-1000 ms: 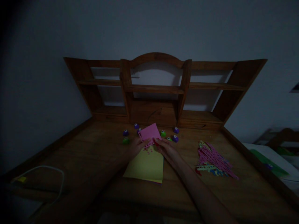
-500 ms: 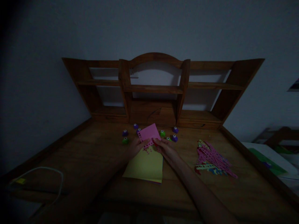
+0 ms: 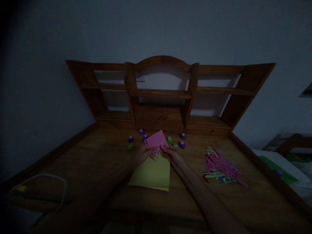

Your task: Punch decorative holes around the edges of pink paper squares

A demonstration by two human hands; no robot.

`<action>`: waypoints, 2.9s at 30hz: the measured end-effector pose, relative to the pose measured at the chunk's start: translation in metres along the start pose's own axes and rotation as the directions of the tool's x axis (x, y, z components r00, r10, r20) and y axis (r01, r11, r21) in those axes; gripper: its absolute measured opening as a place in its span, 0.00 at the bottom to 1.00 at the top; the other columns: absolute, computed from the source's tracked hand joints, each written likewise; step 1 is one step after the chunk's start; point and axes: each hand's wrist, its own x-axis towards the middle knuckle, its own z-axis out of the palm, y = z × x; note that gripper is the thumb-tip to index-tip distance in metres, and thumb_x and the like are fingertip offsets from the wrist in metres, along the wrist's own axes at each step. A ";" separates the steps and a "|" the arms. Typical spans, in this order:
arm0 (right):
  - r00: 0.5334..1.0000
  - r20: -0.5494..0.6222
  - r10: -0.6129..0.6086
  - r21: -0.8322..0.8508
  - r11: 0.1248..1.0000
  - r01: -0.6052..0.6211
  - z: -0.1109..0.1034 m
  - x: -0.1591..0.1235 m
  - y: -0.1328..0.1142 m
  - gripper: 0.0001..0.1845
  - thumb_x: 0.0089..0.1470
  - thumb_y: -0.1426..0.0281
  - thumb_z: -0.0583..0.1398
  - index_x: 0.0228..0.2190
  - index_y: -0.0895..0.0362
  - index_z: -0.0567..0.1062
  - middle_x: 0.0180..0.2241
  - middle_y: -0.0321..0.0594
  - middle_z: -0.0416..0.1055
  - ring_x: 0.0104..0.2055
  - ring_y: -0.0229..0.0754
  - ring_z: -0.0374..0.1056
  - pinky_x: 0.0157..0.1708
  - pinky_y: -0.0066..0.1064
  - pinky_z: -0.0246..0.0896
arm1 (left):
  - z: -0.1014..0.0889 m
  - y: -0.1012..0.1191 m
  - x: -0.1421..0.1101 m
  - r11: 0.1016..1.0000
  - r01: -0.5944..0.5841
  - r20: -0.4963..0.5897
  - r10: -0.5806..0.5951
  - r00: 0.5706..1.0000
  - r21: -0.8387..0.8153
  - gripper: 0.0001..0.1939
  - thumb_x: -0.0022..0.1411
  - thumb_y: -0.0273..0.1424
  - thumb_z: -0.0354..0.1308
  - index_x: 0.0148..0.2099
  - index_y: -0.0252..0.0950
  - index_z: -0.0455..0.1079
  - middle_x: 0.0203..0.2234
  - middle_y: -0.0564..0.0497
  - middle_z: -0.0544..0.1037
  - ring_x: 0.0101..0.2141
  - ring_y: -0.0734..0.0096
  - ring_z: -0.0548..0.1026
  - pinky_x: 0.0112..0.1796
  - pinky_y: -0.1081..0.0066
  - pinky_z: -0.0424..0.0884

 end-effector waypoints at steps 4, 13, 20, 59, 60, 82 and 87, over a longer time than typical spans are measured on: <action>1.000 -0.025 -0.006 -0.031 1.000 0.005 -0.006 0.003 0.004 0.15 0.43 0.64 0.69 0.33 0.58 0.80 0.35 0.41 0.76 0.31 0.39 0.68 0.28 0.29 0.58 | 0.002 0.000 -0.001 1.000 0.007 0.013 -0.007 1.000 -0.011 0.20 0.60 0.44 0.56 0.42 0.31 0.70 0.32 0.46 0.77 0.29 0.67 0.75 0.26 0.72 0.72; 0.997 -0.072 -0.027 -0.116 0.993 0.019 -0.004 0.002 0.009 0.13 0.43 0.61 0.68 0.28 0.58 0.79 0.23 0.35 0.71 0.20 0.32 0.53 0.21 0.28 0.42 | 0.006 0.008 -0.005 0.998 0.029 0.048 -0.027 0.999 -0.047 0.21 0.60 0.44 0.55 0.47 0.33 0.67 0.35 0.45 0.77 0.29 0.67 0.75 0.24 0.72 0.71; 0.994 -0.092 -0.057 -0.116 0.992 0.047 -0.002 0.004 0.011 0.14 0.43 0.60 0.69 0.29 0.57 0.78 0.24 0.35 0.71 0.21 0.33 0.55 0.22 0.29 0.44 | 0.004 0.001 0.000 0.999 -0.002 0.017 0.003 1.000 -0.045 0.19 0.60 0.42 0.56 0.46 0.33 0.68 0.33 0.46 0.77 0.27 0.69 0.74 0.25 0.72 0.71; 0.984 -0.061 -0.167 -0.244 0.958 0.148 -0.005 0.006 0.011 0.21 0.37 0.66 0.72 0.37 0.54 0.78 0.35 0.39 0.77 0.31 0.39 0.71 0.33 0.31 0.64 | -0.009 -0.003 0.009 0.997 0.048 -0.272 -0.028 0.962 0.066 0.20 0.55 0.45 0.60 0.25 0.31 0.70 0.18 0.50 0.73 0.18 0.73 0.69 0.20 0.75 0.63; 0.985 -0.057 -0.165 -0.239 0.960 0.147 -0.005 0.006 0.011 0.21 0.37 0.66 0.71 0.37 0.54 0.78 0.35 0.40 0.77 0.31 0.39 0.71 0.33 0.31 0.64 | -0.009 -0.002 0.008 0.997 0.048 -0.272 -0.029 0.962 0.065 0.19 0.54 0.44 0.60 0.26 0.31 0.71 0.18 0.50 0.73 0.18 0.73 0.69 0.20 0.75 0.63; 0.993 -0.067 -0.101 -0.114 0.989 0.093 -0.005 0.005 0.005 0.12 0.44 0.66 0.69 0.34 0.55 0.79 0.36 0.39 0.77 0.31 0.35 0.70 0.32 0.27 0.62 | -0.004 0.016 0.002 0.997 0.028 -0.096 -0.021 0.995 0.070 0.14 0.56 0.39 0.60 0.29 0.31 0.70 0.17 0.53 0.70 0.18 0.75 0.67 0.21 0.75 0.63; 0.996 -0.050 -0.067 -0.050 0.997 0.065 -0.004 0.003 0.002 0.12 0.43 0.66 0.70 0.32 0.55 0.80 0.34 0.38 0.77 0.29 0.34 0.68 0.31 0.27 0.61 | -0.003 0.022 0.000 0.999 0.023 -0.073 -0.019 0.997 0.045 0.15 0.55 0.40 0.62 0.32 0.31 0.71 0.19 0.52 0.73 0.19 0.75 0.69 0.20 0.76 0.64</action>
